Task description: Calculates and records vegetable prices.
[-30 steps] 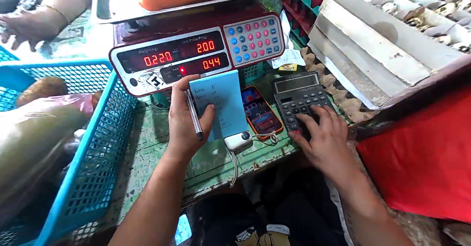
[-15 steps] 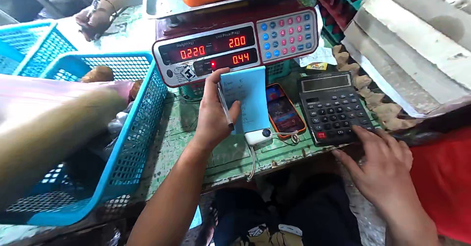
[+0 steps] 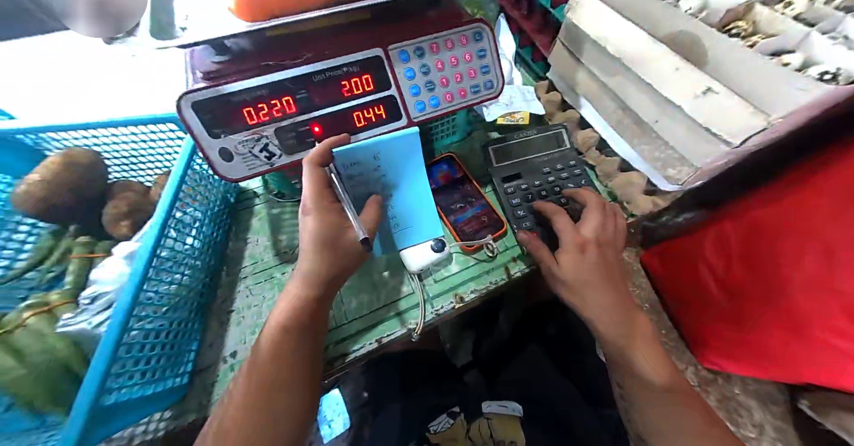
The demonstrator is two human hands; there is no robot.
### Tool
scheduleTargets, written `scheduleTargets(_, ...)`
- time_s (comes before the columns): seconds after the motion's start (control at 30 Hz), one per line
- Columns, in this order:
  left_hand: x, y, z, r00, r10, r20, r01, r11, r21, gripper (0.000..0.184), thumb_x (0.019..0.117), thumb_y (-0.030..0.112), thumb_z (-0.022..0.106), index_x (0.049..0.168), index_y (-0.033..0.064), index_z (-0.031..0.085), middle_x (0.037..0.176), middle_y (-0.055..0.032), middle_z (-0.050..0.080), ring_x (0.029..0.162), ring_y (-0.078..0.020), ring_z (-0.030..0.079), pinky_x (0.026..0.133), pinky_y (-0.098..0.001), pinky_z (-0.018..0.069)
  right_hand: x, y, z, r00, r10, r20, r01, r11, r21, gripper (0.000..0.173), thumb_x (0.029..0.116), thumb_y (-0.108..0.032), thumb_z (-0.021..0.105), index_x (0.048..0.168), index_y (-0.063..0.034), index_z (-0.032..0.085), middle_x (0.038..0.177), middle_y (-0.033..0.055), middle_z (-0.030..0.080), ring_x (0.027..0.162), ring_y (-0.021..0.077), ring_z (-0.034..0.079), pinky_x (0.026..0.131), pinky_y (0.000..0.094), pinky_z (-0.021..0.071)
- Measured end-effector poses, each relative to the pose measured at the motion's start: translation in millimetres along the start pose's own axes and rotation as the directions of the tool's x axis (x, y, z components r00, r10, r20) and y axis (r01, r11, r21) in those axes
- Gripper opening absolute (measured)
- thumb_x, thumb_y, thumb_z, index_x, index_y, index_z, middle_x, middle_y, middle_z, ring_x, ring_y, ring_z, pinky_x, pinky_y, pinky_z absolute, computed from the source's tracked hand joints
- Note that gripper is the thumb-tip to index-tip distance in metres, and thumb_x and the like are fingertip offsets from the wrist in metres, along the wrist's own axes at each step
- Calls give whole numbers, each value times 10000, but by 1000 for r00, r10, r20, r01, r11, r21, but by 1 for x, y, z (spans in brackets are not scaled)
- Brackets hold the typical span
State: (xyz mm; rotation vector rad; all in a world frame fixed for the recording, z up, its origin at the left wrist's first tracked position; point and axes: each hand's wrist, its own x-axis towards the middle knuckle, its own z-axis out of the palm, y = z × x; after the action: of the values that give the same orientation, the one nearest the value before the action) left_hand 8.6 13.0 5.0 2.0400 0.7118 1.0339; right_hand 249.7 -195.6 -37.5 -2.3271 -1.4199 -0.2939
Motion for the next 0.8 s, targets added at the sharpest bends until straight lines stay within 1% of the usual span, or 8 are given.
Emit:
scheduleTargets(0.07, -1, 1, 0, 1000, -10, 3, 10, 1000, -7, 743, 855, 31, 676, 1515, 109, 343, 1311, -87, 615, 1073, -112, 690, 866, -318, 620, 0, -1, -1, 1000, 8, 8, -8, 1000, -24, 664, 960, -718, 445, 1265, -194, 716, 1417, 218, 548, 1383, 447, 451, 1144, 701, 264)
scheduleTargets(0.13, 0, 1, 1, 1000, -11, -19, 11, 1000, -6, 736, 853, 35, 681, 1510, 118, 361, 1318, -81, 617, 1081, -104, 685, 870, -308, 616, -4, 1, -10, 1000, 15, 9, -15, 999, -32, 678, 960, -719, 450, 1267, -174, 712, 1415, 222, 555, 1377, 466, 450, 1143, 725, 250)
scheduleTargets(0.27, 3, -4, 0, 999, 24, -32, -26, 999, -41, 725, 841, 0, 688, 1493, 49, 375, 1311, -111, 621, 1090, -117, 683, 886, -306, 618, -20, 8, -15, 997, 15, 79, -10, 999, -53, 849, 946, -759, 405, 1440, -86, 563, 1405, 220, 593, 1387, 488, 463, 1142, 767, 205)
scheduleTargets(0.37, 3, -5, 2, 999, 40, -20, -42, 996, -74, 718, 842, -18, 684, 1486, 33, 372, 1297, -113, 625, 1080, -120, 687, 892, -304, 618, -28, 17, -22, 999, 10, 46, -9, 1000, -9, 836, 944, -736, 440, 1468, -90, 531, 1429, 193, 591, 1397, 482, 453, 1156, 738, 222)
scheduleTargets(0.47, 3, -5, 1, 998, 48, -27, -50, 996, -69, 734, 831, -32, 689, 1490, 21, 372, 1299, -131, 629, 1081, -134, 689, 898, -322, 615, -34, 25, -27, 1000, 16, 15, -16, 1000, -15, 818, 948, -700, 479, 1476, -76, 519, 1477, 207, 552, 1414, 514, 416, 1138, 754, 223)
scheduleTargets(0.6, 4, -5, 0, 1000, 0, 13, 1, 993, -122, 766, 845, -57, 693, 1517, 61, 347, 1316, -126, 620, 1096, -149, 689, 904, -329, 618, -40, 32, -23, 998, 19, 63, -17, 999, -27, 858, 946, -729, 441, 1494, -71, 499, 1475, 203, 556, 1407, 528, 419, 1128, 777, 197)
scheduleTargets(0.7, 5, -2, -1, 996, -60, 69, 69, 989, -129, 861, 822, -68, 727, 1553, 100, 306, 1360, -118, 599, 1134, -150, 677, 921, -334, 616, -39, 32, -26, 996, 39, 79, -38, 999, -10, 859, 939, -736, 444, 1491, -82, 506, 1467, 188, 568, 1411, 512, 423, 1137, 762, 204)
scheduleTargets(0.8, 4, -1, -1, 993, -70, 95, 79, 993, -92, 910, 797, -56, 751, 1563, 117, 291, 1385, -111, 585, 1158, -147, 665, 935, -330, 607, -37, 31, -28, 994, 57, 97, -56, 998, -15, 846, 941, -726, 450, 1480, -77, 516, 1448, 194, 580, 1404, 510, 434, 1138, 755, 227)
